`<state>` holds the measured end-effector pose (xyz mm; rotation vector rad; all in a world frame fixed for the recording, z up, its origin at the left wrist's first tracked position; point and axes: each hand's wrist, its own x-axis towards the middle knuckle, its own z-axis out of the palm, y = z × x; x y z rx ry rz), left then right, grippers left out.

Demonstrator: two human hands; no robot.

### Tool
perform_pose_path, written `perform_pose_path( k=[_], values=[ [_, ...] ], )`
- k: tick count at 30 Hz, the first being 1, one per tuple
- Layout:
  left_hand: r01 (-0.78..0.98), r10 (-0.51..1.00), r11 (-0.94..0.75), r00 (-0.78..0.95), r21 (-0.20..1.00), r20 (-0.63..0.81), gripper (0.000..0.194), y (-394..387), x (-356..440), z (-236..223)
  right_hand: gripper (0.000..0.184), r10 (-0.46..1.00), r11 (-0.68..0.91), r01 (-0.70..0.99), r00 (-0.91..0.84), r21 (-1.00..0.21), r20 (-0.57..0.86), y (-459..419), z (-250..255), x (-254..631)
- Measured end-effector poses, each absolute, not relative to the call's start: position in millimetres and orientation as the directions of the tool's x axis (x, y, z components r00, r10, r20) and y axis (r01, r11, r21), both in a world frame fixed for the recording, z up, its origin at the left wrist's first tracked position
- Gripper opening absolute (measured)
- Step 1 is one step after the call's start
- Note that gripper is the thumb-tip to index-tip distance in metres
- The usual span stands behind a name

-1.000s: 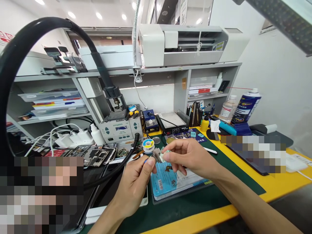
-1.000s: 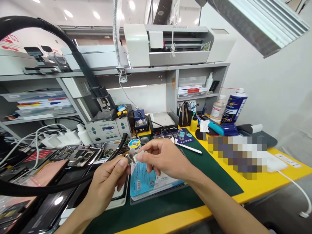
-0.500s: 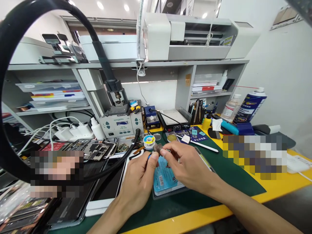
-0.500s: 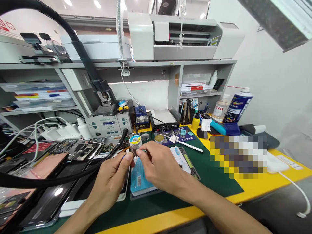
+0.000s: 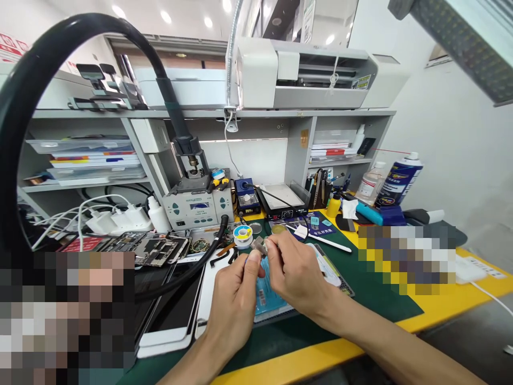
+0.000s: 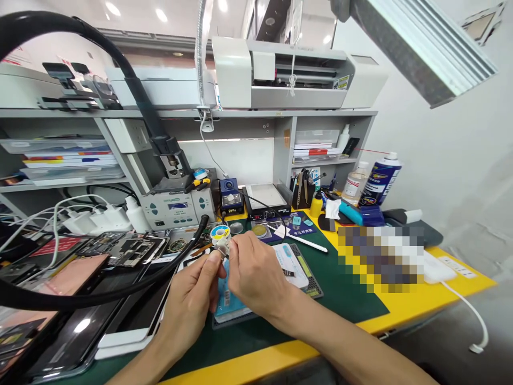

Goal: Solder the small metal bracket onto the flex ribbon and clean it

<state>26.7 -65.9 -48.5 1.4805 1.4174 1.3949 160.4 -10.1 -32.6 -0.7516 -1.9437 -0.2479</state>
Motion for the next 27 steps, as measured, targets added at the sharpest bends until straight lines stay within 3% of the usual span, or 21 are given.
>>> perform_pose_path(
  k=[8, 12, 14, 18, 27],
  values=[
    [0.220, 0.941, -0.227, -0.202, 0.949, 0.272, 0.046, -66, 32, -52, 0.019, 0.640, 0.692, 0.549, -0.165, -0.469, 0.751, -8, -30, 157],
    [0.079, 0.959, -0.217, -0.167, 0.973, 0.228, 0.046, -67, 29, -52, 0.031, 0.884, 0.467, 0.291, -0.184, -0.835, 0.430, 0, -19, 170],
    [-0.003, 0.971, -0.197, -0.137, 0.980, 0.195, 0.046, -66, 27, -52, 0.036, 0.907, 0.375, 0.149, -0.264, -0.915, 0.329, 3, -13, 176],
    [-0.032, 0.974, -0.186, -0.135, 0.982, 0.181, 0.047, -66, 26, -50, 0.039, 0.890, 0.313, 0.050, -0.364, -0.948, 0.275, 2, -8, 178],
    [0.010, 0.972, -0.183, -0.149, 0.983, 0.183, 0.048, -66, 24, -48, 0.035, 0.886, 0.382, 0.114, -0.328, -0.917, 0.329, -6, -5, 177]
  ],
)
